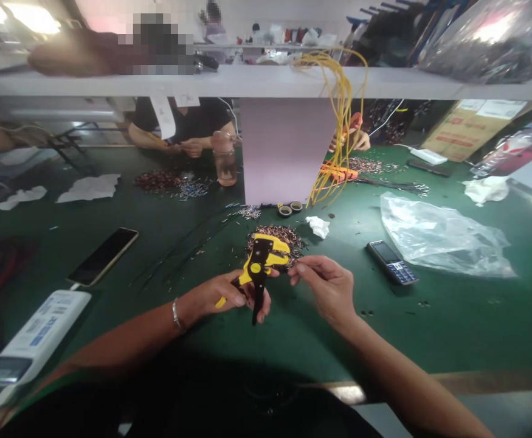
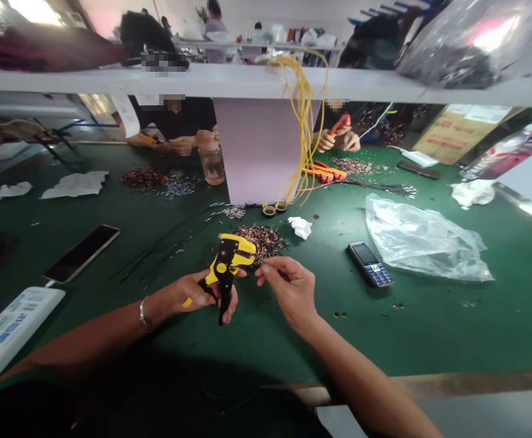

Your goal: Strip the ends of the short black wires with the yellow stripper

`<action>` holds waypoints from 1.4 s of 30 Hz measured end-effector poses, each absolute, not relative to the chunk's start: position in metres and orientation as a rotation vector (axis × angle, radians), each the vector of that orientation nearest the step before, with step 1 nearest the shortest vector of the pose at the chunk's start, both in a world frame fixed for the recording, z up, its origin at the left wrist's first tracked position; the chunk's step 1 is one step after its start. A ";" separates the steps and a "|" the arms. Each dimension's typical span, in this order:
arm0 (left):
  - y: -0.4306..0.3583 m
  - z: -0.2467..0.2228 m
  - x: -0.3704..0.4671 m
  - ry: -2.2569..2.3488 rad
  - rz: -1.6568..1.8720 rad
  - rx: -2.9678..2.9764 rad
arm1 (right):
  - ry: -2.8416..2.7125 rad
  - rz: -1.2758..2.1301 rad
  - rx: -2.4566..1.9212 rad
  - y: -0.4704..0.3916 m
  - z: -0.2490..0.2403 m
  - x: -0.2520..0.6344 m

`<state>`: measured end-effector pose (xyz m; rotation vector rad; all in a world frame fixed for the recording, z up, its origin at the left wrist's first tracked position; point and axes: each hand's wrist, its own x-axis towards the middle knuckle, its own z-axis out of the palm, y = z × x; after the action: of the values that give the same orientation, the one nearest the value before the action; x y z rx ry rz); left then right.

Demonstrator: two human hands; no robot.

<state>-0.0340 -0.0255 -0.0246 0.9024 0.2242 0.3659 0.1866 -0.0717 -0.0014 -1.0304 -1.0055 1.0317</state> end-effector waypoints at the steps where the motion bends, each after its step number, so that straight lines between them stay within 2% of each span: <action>1: -0.025 -0.025 -0.034 0.229 0.363 0.906 | -1.010 1.035 -1.028 -0.072 -0.002 0.186; 42: -0.023 -0.032 -0.036 0.285 0.390 0.959 | -1.099 1.097 -1.148 -0.073 0.012 0.188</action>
<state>-0.0359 -0.0231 -0.0318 0.9594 0.2846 0.3905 0.1881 -0.0728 0.0117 -1.1476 -1.0987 1.0971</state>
